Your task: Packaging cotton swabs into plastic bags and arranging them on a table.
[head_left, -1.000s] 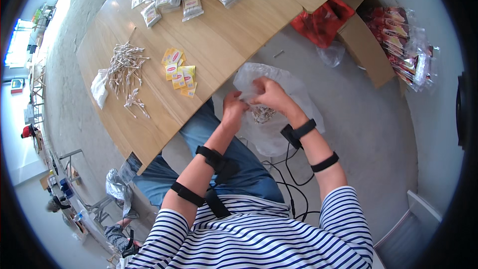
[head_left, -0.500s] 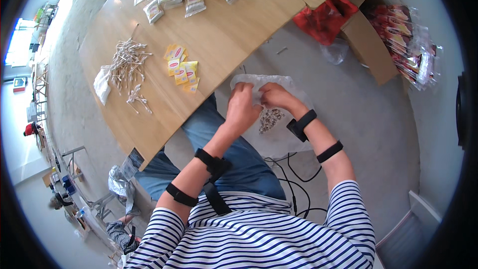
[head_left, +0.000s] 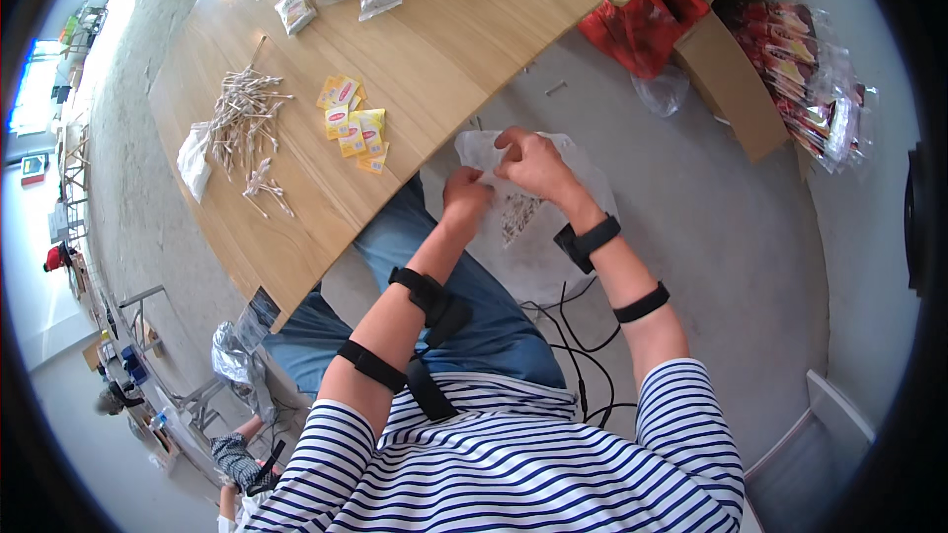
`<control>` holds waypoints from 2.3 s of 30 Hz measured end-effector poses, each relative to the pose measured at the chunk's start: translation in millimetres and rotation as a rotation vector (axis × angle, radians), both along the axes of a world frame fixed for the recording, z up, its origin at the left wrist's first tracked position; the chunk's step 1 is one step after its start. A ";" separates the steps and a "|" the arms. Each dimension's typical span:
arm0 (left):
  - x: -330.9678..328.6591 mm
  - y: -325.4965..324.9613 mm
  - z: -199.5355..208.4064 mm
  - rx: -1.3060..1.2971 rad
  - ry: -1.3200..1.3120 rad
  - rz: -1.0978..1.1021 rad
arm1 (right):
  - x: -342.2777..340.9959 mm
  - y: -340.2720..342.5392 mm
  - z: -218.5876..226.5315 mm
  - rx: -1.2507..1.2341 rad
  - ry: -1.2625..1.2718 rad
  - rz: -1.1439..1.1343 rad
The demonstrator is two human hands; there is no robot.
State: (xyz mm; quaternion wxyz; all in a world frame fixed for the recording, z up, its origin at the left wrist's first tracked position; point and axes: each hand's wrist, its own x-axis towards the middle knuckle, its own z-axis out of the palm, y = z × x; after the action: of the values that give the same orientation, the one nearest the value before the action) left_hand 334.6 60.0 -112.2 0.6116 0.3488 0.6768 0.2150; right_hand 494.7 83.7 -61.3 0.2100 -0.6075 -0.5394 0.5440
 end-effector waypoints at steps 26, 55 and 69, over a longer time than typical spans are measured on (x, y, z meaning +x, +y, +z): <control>15.4 -19.9 70.2 -0.238 -0.459 0.248 | 11.8 -90.7 -108.8 0.258 -0.338 -0.009; -42.7 -53.4 126.2 -0.158 -0.626 0.293 | -70.9 -88.1 -139.1 0.479 -0.331 0.020; -32.7 -1.1 101.6 0.007 -0.588 0.123 | -44.3 -93.9 -74.7 0.374 -0.668 0.011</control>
State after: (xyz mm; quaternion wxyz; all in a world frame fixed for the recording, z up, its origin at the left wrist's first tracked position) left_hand 301.9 58.9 -10.5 0.7661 0.2321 0.4895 0.3458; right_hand 450.4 -10.2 -136.0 0.1269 -0.6995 -0.6713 0.2097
